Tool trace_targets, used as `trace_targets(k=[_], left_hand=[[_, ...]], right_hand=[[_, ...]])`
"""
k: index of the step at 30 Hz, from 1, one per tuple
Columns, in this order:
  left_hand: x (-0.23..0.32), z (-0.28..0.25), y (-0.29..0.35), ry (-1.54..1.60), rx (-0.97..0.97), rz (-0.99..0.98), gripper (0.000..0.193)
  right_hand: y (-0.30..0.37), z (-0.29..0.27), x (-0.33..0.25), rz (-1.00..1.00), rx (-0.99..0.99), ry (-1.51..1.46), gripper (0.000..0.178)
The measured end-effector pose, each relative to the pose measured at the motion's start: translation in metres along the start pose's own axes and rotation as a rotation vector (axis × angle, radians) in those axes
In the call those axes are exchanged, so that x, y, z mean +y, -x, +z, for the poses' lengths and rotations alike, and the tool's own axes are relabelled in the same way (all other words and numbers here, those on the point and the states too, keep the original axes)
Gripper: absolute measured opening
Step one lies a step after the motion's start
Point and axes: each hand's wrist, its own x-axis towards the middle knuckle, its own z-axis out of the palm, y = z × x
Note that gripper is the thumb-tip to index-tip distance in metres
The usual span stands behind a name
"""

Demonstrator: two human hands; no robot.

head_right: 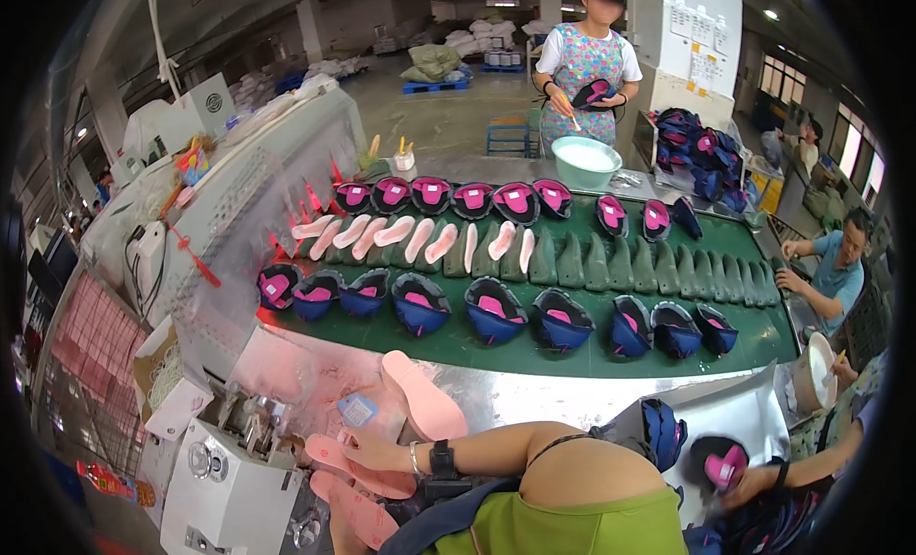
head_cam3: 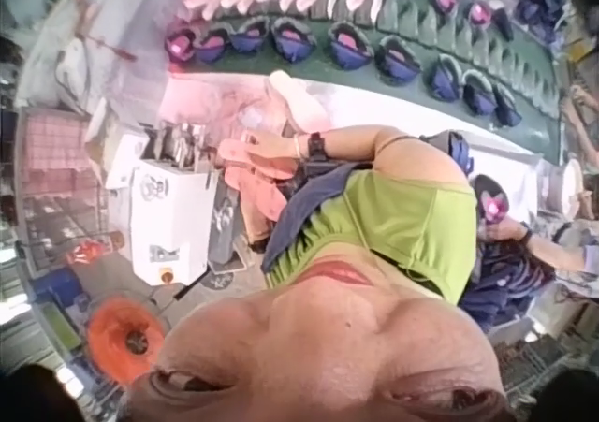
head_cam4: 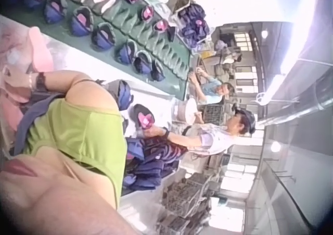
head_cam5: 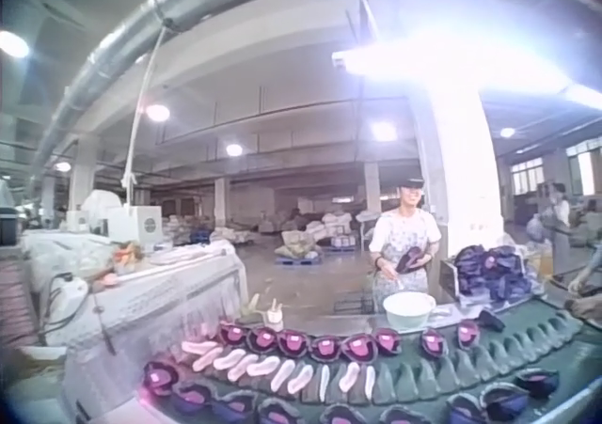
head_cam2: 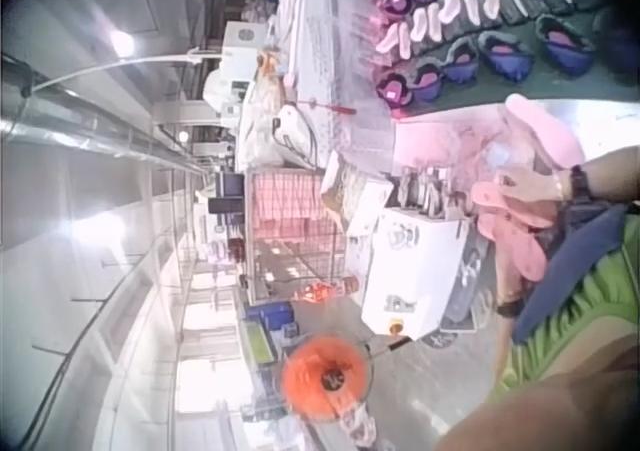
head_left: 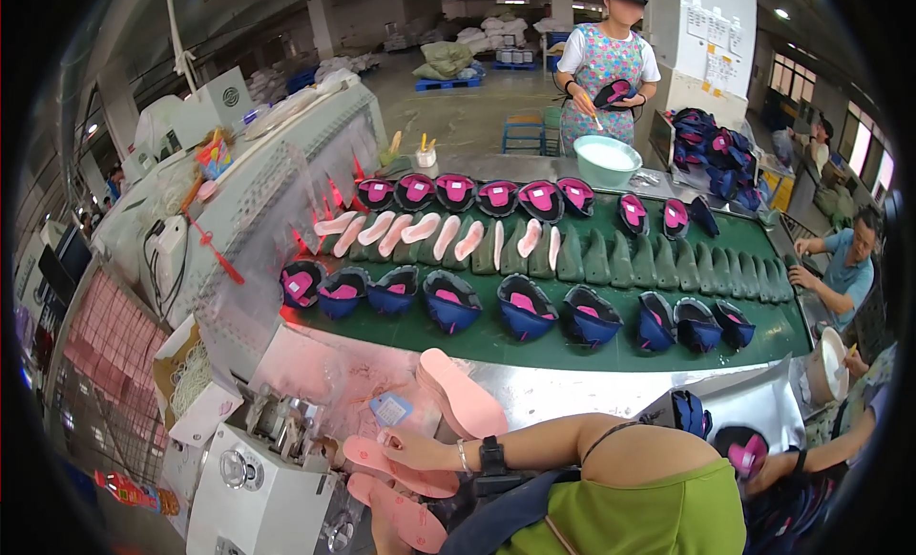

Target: The recorder is applying glue or adhesive to pink shoe insoles using a specialized dispenser machine on a factory production line.

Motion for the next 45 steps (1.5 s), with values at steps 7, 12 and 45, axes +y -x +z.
trace_targets(k=[7, 12, 45], left_hand=[[-0.005, 0.008, 0.001, -0.047, -0.044, -0.04, 0.041], [-0.004, 0.011, 0.002, -0.069, -0.084, -0.032, 0.04], [-0.014, -0.016, 0.055, 0.004, 0.244, 0.071, 0.043]], right_hand=[[0.002, -0.008, 0.006, 0.074, 0.021, 0.081, 0.031], [0.007, -0.007, 0.01, 0.026, 0.061, 0.078, 0.029], [-0.075, -0.021, 0.016, -0.144, 0.096, 0.116, 0.031]])
